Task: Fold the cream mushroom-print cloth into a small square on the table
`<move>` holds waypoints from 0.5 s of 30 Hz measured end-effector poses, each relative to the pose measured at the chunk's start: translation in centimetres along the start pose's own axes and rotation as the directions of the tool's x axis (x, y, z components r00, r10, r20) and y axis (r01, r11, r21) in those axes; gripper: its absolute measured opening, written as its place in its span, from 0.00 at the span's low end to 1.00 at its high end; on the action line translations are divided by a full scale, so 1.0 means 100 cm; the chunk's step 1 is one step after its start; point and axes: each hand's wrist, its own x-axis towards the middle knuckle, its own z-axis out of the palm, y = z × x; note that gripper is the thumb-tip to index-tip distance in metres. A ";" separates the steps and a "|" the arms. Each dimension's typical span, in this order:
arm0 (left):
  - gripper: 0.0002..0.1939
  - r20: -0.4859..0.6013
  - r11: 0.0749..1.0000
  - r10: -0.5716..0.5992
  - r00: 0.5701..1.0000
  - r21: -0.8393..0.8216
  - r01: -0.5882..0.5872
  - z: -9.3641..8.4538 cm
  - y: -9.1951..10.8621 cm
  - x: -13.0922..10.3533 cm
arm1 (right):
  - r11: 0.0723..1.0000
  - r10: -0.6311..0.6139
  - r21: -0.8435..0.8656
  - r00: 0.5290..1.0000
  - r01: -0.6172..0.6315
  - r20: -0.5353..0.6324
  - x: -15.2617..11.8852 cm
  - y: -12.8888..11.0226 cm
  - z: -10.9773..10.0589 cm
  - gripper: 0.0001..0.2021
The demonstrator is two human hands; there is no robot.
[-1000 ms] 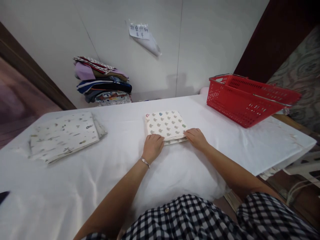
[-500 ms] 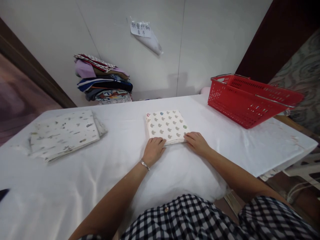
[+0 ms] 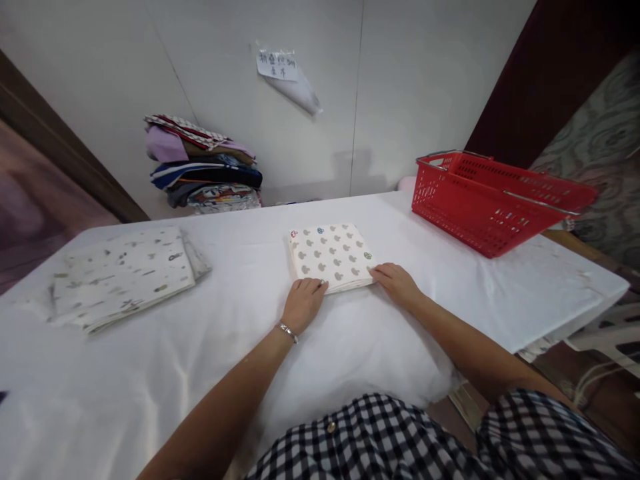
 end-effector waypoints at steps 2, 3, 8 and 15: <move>0.14 0.009 1.000 0.003 1.000 -0.001 -0.003 0.002 0.000 -0.001 | 1.000 0.005 0.018 1.000 -0.005 0.015 -0.003 -0.002 0.000 0.13; 0.14 0.008 1.000 -0.002 1.000 -0.008 0.002 0.001 0.000 -0.002 | 0.999 0.019 0.033 1.000 -0.019 0.019 -0.005 -0.004 0.000 0.14; 0.14 -0.042 0.994 -0.030 0.999 -0.110 0.025 -0.010 -0.002 -0.015 | 0.932 0.174 0.314 0.983 -0.182 0.053 -0.008 -0.007 -0.006 0.16; 0.14 -0.015 0.646 -0.650 0.760 -0.537 0.542 -0.015 -0.012 -0.018 | 0.237 0.691 0.529 0.524 -0.815 0.498 0.018 0.009 -0.004 0.24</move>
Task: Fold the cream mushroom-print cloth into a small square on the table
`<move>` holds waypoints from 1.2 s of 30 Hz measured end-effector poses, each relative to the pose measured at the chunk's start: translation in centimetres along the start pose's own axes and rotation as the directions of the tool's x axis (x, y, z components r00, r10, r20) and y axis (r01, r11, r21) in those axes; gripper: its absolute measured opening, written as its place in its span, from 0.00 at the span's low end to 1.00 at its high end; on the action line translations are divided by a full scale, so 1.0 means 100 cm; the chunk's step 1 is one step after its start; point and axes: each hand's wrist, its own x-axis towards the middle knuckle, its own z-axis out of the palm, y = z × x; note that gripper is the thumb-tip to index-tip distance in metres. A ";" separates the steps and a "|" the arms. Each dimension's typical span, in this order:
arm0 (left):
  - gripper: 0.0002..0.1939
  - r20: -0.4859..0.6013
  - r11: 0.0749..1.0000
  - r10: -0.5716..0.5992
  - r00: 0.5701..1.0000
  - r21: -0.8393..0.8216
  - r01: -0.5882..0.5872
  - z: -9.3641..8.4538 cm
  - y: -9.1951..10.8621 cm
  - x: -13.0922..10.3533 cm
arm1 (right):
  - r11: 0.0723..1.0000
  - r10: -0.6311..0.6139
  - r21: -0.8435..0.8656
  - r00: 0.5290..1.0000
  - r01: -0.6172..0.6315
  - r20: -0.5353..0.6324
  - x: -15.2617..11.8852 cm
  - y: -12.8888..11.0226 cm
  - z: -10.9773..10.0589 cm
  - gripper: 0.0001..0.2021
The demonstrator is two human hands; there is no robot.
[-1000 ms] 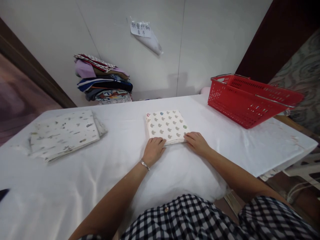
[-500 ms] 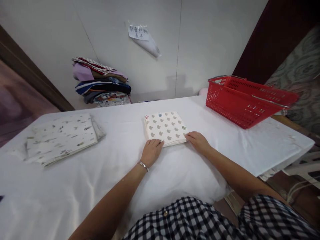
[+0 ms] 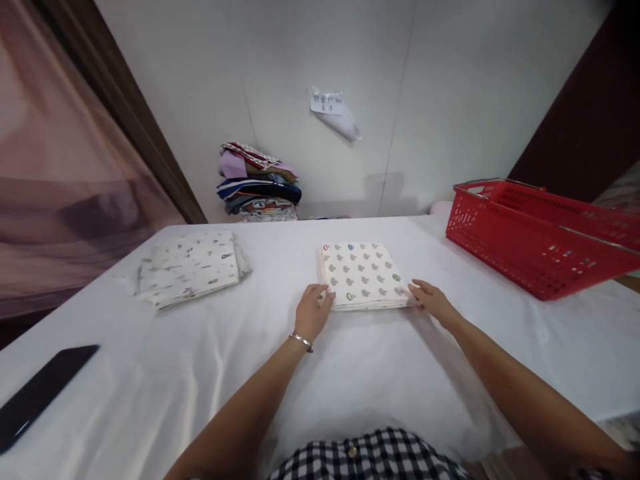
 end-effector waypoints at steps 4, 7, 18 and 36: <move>0.22 0.232 0.843 -0.441 0.867 -0.223 0.489 0.002 0.006 0.007 | 0.980 0.192 0.031 0.971 -0.198 0.144 0.011 -0.009 0.003 0.26; 0.25 0.345 0.703 -0.534 0.772 -0.325 0.632 0.004 0.010 0.008 | 0.970 0.234 0.021 0.955 -0.242 0.180 0.015 -0.012 0.004 0.21; 0.19 0.492 0.526 -0.570 0.658 -0.396 0.753 0.004 0.013 0.014 | 0.885 0.345 0.165 0.850 -0.436 0.398 0.013 -0.026 -0.008 0.12; 0.11 0.508 0.447 -0.556 0.658 -0.484 0.752 0.002 0.003 0.008 | 0.712 -0.539 -0.477 0.837 0.515 0.100 -0.019 -0.045 0.022 0.14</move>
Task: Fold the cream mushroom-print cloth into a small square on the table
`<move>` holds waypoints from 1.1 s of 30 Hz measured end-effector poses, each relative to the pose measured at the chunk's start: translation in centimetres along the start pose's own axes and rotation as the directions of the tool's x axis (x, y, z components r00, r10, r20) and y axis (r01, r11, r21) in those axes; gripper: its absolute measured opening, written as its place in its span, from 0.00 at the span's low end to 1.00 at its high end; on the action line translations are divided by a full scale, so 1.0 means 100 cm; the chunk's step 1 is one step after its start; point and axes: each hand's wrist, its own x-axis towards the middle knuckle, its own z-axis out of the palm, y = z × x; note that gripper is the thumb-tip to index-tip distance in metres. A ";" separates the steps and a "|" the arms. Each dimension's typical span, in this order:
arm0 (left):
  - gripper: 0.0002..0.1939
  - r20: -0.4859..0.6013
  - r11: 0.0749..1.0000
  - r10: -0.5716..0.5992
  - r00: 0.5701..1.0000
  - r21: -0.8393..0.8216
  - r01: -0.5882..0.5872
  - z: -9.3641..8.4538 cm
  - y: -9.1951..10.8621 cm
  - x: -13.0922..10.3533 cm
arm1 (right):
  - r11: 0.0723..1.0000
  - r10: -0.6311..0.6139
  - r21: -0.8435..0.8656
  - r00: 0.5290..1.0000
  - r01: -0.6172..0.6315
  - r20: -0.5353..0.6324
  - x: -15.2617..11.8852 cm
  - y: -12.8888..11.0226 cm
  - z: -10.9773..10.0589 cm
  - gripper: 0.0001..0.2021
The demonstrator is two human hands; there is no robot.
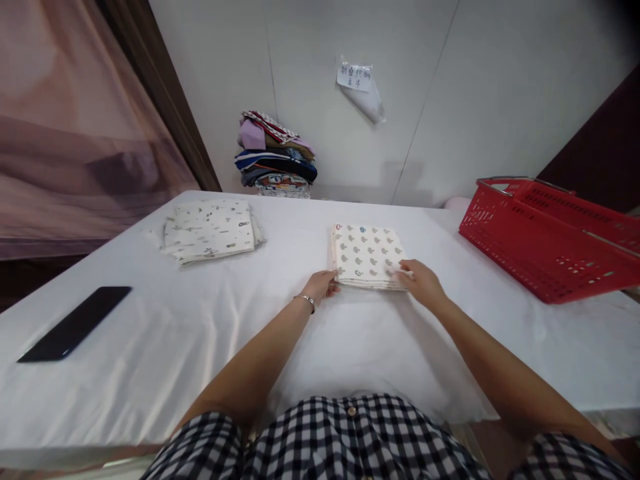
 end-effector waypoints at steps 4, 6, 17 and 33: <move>0.08 -0.001 1.000 0.008 1.000 -0.027 -0.008 0.001 -0.003 0.000 | 0.910 -0.414 0.038 0.908 0.412 0.069 0.000 -0.049 0.032 0.14; 0.07 0.008 0.999 0.015 1.000 -0.036 -0.014 0.002 -0.004 -0.001 | 0.858 -0.512 0.003 0.855 0.513 0.087 0.004 -0.068 0.049 0.14; 0.05 0.075 0.998 0.005 0.997 -0.059 -0.001 -0.002 -0.002 -0.005 | 0.895 -0.389 0.264 0.919 0.360 0.065 0.017 -0.076 0.077 0.10; 0.07 0.114 0.993 0.021 0.993 -0.119 -0.008 -0.005 -0.006 -0.004 | 0.887 -0.278 0.441 0.921 0.138 0.271 0.031 -0.074 0.062 0.10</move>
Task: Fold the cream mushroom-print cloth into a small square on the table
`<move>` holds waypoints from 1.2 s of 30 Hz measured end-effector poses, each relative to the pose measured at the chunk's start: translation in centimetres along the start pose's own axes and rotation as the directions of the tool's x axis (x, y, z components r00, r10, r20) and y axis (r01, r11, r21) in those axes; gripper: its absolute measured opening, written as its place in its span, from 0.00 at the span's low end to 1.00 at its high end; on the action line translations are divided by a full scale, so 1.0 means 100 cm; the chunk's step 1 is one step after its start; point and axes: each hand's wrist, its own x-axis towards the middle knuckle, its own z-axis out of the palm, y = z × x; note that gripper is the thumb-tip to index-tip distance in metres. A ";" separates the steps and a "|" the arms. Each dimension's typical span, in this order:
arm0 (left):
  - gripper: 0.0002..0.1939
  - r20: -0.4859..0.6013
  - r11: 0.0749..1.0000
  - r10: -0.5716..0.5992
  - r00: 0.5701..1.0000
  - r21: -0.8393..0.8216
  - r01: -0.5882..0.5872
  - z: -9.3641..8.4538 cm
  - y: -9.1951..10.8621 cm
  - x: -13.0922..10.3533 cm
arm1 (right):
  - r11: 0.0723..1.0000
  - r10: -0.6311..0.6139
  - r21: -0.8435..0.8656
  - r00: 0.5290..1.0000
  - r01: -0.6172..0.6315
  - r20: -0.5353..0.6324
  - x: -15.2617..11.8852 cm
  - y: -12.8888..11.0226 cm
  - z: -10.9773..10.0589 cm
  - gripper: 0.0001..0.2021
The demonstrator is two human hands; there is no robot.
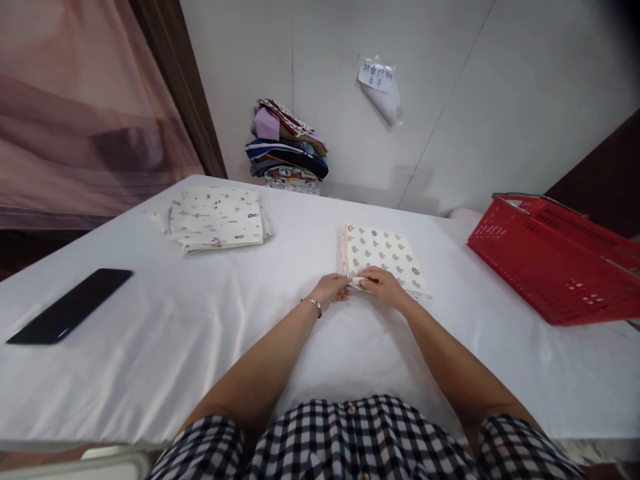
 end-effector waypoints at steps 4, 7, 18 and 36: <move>0.06 0.024 1.000 0.002 1.000 -0.010 -0.002 0.000 0.000 -0.001 | 0.989 -0.079 -0.129 0.997 0.076 -0.020 -0.005 -0.005 0.005 0.13; 0.06 0.038 1.000 0.013 0.999 -0.015 -0.012 -0.001 0.001 -0.001 | 0.970 -0.140 -0.207 0.988 0.125 -0.064 -0.007 -0.008 0.009 0.13; 0.06 0.032 1.000 0.013 0.999 -0.017 -0.012 -0.001 0.003 -0.004 | 0.979 -0.087 -0.199 0.959 0.033 -0.271 -0.004 -0.011 0.022 0.13; 0.16 -0.036 1.000 0.011 0.999 0.001 -0.011 0.004 0.002 -0.004 | 0.999 0.023 -0.029 0.950 -0.034 -0.312 -0.003 -0.004 0.021 0.11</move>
